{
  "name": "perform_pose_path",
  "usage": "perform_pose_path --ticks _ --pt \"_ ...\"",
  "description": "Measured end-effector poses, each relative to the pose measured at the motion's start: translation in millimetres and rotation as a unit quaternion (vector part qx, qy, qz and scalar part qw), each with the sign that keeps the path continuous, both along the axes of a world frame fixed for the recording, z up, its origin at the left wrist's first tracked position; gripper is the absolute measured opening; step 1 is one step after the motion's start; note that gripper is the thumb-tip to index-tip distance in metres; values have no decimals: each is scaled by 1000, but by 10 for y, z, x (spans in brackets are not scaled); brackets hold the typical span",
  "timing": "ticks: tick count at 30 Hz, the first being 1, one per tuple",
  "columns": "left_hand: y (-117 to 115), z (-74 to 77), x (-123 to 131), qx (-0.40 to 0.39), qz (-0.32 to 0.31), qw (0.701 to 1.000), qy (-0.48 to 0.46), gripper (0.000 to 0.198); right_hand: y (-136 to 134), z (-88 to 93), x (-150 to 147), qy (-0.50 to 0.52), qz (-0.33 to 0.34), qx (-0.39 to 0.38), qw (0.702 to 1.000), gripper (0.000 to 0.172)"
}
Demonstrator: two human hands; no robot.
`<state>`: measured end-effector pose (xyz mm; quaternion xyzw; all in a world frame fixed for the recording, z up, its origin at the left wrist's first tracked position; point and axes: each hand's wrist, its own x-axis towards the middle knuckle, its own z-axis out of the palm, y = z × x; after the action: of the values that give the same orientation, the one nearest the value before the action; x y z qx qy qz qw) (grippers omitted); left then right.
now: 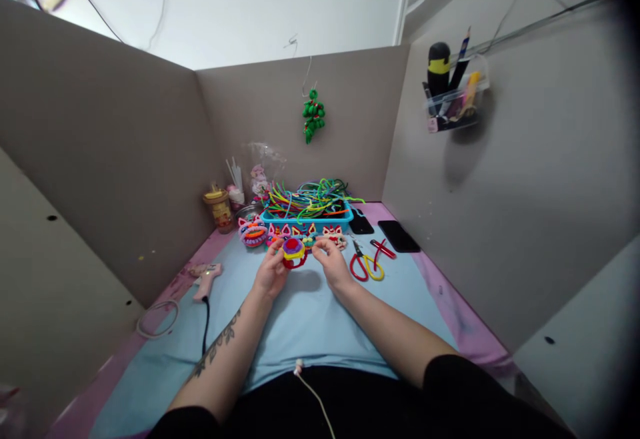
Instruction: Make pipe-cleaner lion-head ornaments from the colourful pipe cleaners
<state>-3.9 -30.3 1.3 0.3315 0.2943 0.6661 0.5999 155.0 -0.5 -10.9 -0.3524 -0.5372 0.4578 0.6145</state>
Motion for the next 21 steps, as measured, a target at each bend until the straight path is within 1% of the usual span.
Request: perform_pose_path --ticks 3,6,11,13,16,19,21 --pt "13 -15 -2 32 16 999 13 40 -38 12 -12 -23 36 1 999 24" --pt "9 -34 23 42 -4 999 21 43 -57 13 -35 -31 63 -3 998 23" --pt "1 -74 60 22 -27 997 67 47 -59 29 -32 -9 35 -9 999 25" --pt "9 -90 60 23 -16 997 76 50 -66 38 -24 -5 38 -8 999 25" --pt "23 -106 60 36 19 996 83 51 -70 33 -32 4 57 -16 998 23" --pt "26 -108 74 53 37 991 121 50 -41 2 -52 34 71 -44 996 23" --pt "22 -103 85 64 42 986 149 49 -10 -12 -50 42 66 -50 996 22"
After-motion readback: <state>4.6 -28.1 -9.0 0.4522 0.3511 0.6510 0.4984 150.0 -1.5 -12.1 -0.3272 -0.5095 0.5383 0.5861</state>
